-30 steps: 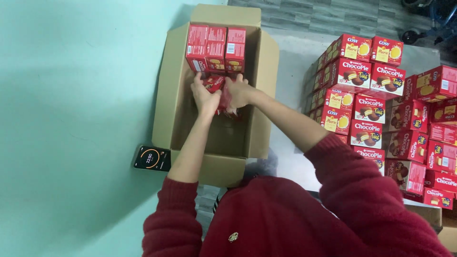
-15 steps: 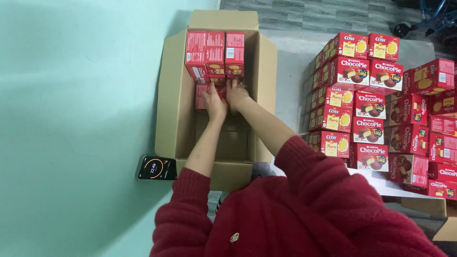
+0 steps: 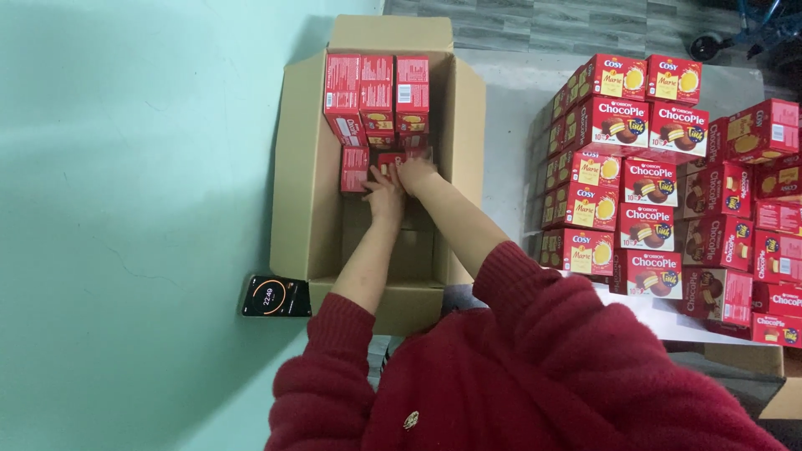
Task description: Packing small snack boxes into a larger cardboard shipping container at a warehouse station.
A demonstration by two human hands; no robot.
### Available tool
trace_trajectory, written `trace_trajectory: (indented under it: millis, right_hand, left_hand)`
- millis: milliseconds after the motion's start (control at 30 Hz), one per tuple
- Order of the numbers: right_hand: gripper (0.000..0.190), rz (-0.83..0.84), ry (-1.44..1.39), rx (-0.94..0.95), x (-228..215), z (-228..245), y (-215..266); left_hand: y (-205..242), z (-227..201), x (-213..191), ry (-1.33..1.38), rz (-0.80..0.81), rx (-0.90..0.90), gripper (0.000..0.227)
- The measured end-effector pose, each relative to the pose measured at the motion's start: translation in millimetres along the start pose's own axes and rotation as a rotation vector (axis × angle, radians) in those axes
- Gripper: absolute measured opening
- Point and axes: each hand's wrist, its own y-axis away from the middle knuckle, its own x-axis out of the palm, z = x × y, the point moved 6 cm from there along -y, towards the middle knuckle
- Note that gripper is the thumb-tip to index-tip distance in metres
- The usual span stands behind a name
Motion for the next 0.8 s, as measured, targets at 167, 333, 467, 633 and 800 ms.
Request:
trace_trajectory:
  millis: [167,333,467,633,800]
  right_hand:
    - [0.035,0.042,-0.036,-0.088,-126.2,34.4,85.8]
    - [0.046,0.085,-0.099,-0.134,-145.8,59.2,135.1]
    - [0.03,-0.088,-0.146,-0.241,-107.5,60.4,98.2]
    - [0.037,-0.325,-0.339,-0.253,-136.9,33.5,141.6]
    - [0.06,-0.477,-0.467,-0.355,-183.2,-19.9,195.7]
  left_hand:
    - [-12.4,8.0,27.1,-0.06,-0.01,-0.018,0.058]
    - [-6.8,23.9,41.9,-0.115,0.074,-0.01,0.061]
    - [-13.9,46.0,1.8,0.195,0.165,-0.092,0.073]
    - [-52.2,73.7,0.5,0.155,0.504,0.044,0.128]
    - [-36.3,58.0,-247.0,0.192,0.413,0.168,0.077]
